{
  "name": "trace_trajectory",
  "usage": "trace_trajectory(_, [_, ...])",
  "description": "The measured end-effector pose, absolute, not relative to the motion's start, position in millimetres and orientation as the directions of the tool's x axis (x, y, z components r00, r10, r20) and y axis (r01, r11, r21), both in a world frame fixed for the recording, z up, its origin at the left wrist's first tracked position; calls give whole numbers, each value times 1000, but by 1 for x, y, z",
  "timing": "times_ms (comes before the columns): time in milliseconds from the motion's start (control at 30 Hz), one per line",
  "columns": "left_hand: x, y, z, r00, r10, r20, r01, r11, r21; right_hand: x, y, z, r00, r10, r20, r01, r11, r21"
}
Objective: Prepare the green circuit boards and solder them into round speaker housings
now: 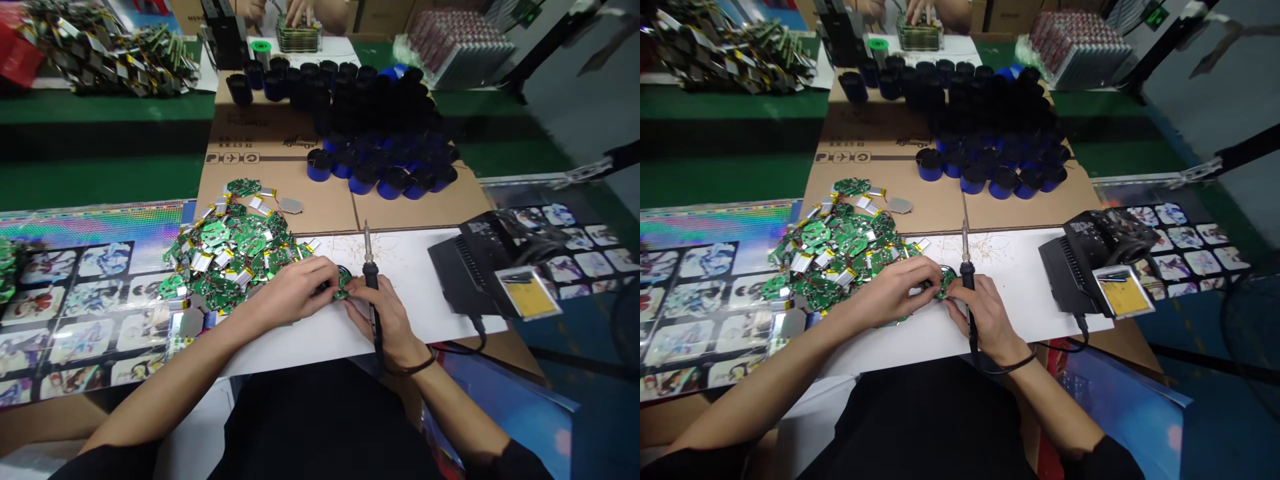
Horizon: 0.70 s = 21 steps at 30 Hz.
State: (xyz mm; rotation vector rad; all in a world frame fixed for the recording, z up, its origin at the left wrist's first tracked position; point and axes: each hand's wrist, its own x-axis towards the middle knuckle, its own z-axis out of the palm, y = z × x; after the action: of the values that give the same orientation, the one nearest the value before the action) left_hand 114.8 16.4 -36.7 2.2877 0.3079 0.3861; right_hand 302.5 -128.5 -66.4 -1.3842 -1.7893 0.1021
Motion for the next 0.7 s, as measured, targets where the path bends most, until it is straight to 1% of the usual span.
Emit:
trace_trajectory(100, [114, 19, -38, 936, 305, 175, 89, -688, 720, 300, -131, -64, -6, 856, 516, 722, 361, -591])
trace_trajectory(167, [113, 20, -37, 941, 297, 162, 91, -682, 725, 304, -136, -59, 37, 887, 461, 659, 325, -678])
trace_trajectory(233, [114, 19, -35, 940, 306, 150, 101, -670, 736, 310, -142, -51, 138, 905, 402, 538, 272, -798])
trace_trajectory(300, [114, 18, -35, 934, 322, 155, 106, -664, 740, 317, -147, -42, 292, 896, 335, 373, 216, -902])
trace_trajectory(367, [115, 17, -35, 927, 336, 167, 107, -663, 740, 326, -152, -33, 400, 881, 252, 231, 170, -958])
trace_trajectory(400, [115, 16, -35, 924, 343, 171, 109, -662, 741, 330, -154, -28, 422, 881, 212, 194, 140, -971])
trace_trajectory(467, [115, 16, -35, 919, 354, 175, 112, -657, 745, 337, -161, -22, 438, 884, 163, 186, 88, -979])
trace_trajectory(633, [116, 15, -34, 911, 376, 171, 122, -640, 759, 346, -177, -18, 544, 813, 208, 280, 58, -958])
trace_trajectory(700, [117, 14, -33, 907, 387, 168, 130, -635, 762, 345, -179, -17, 516, 836, 186, 298, 29, -954])
